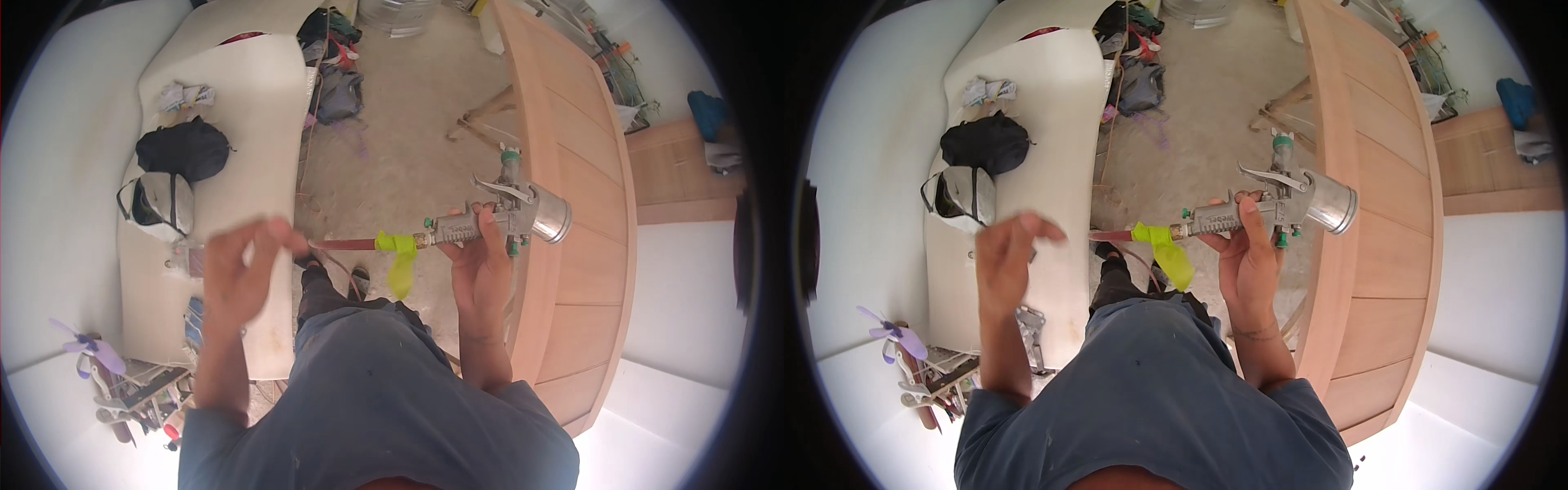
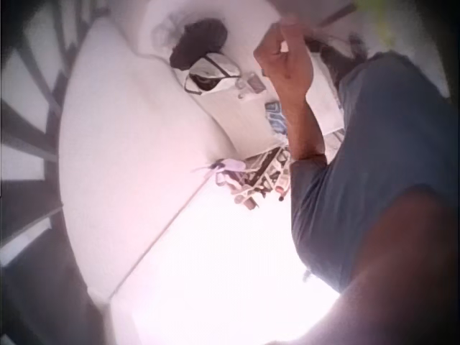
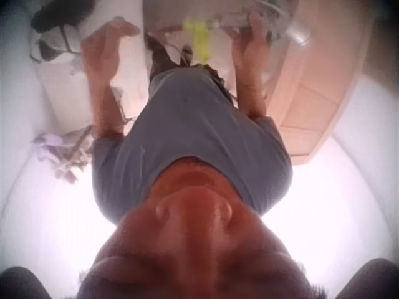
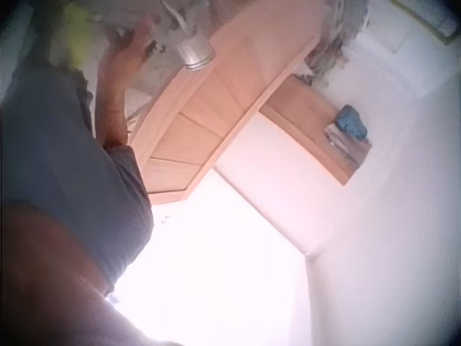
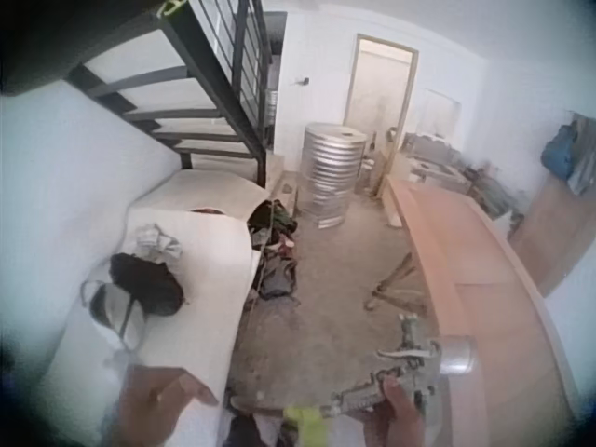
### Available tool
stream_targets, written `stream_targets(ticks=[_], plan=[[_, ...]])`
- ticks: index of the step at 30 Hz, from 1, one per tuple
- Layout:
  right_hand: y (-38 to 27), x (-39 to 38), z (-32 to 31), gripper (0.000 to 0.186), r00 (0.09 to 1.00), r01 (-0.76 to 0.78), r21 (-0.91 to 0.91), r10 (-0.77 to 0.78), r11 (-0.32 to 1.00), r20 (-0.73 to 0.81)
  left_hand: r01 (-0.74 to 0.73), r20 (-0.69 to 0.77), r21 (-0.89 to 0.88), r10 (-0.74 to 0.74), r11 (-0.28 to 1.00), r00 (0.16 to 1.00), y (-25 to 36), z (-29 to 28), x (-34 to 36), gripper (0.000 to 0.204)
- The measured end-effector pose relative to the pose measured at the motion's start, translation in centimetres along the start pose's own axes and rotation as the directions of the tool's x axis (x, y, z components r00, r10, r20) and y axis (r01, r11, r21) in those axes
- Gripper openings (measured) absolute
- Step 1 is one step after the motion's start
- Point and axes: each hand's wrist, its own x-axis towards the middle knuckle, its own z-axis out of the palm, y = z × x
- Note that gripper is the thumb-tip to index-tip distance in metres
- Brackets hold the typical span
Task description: The person uses a spray gun to apply a finish to a large wooden door panel. They then retrieve a roll of tape from a bag and wrap it around the spray gun's hose.
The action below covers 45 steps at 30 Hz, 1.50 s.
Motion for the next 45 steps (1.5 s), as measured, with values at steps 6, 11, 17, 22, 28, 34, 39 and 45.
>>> stream_targets(ticks=[6, 11, 17, 22, 28, 34, 39, 45], plan=[[1.5, 0.0, 1.6, 0.019, 0.992, -0.008, -0.055, 0.015, 0.998, 0.123, 0.275, 0.828, 0.144, -0.268, 0.951, 0.493, -7.4, 4.9, 9.6, 0.089], [2.0, -0.5, 1.8, 0.02, 0.98, 0.025, -0.113, -0.002, 0.993, 0.201, 0.491, 0.982, 0.18, -0.187, 0.852, -0.036, -7.3, 7.6, 9.4, 0.107], [2.4, -1.0, 2.5, 0.022, 0.979, 0.024, -0.055, -0.013, 0.998, 0.202, 0.728, 0.997, 0.062, -0.08, 0.683, -0.01, -8.5, 8.7, 9.1, 0.073], [2.5, -0.8, 2.4, 0.023, 0.98, 0.021, -0.026, -0.016, 0.999, 0.2, 0.813, 0.971, -0.102, -0.12, 0.574, 0.206, -7.2, 8.0, 8.3, 0.053], [2.5, -0.5, 2.0, 0.023, 0.976, 0.011, -0.028, -0.005, 1.0, 0.219, 0.89, 0.889, -0.253, -0.272, 0.379, 0.369, -8.3, 9.3, 8.1, 0.036], [2.7, -1.2, 1.4, 0.023, 0.983, 0.005, -0.02, -0.002, 1.0, 0.184, 0.8, 0.729, -0.523, -0.332, 0.295, 0.598, -9.2, 8.9, 10.1, 0.027], [2.7, -1.7, 0.7, 0.022, 0.987, 0.003, -0.036, 0.003, 0.999, 0.158, 0.648, 0.591, -0.674, -0.268, 0.355, 0.761, -6.1, 6.5, 10.8, 0.031], [3.0, -1.8, -0.2, 0.021, 0.99, 0.014, -0.077, -0.003, 0.997, 0.139, 0.555, 0.549, -0.756, -0.126, 0.348, 0.827, -2.2, 3.7, 10.2, 0.031]])
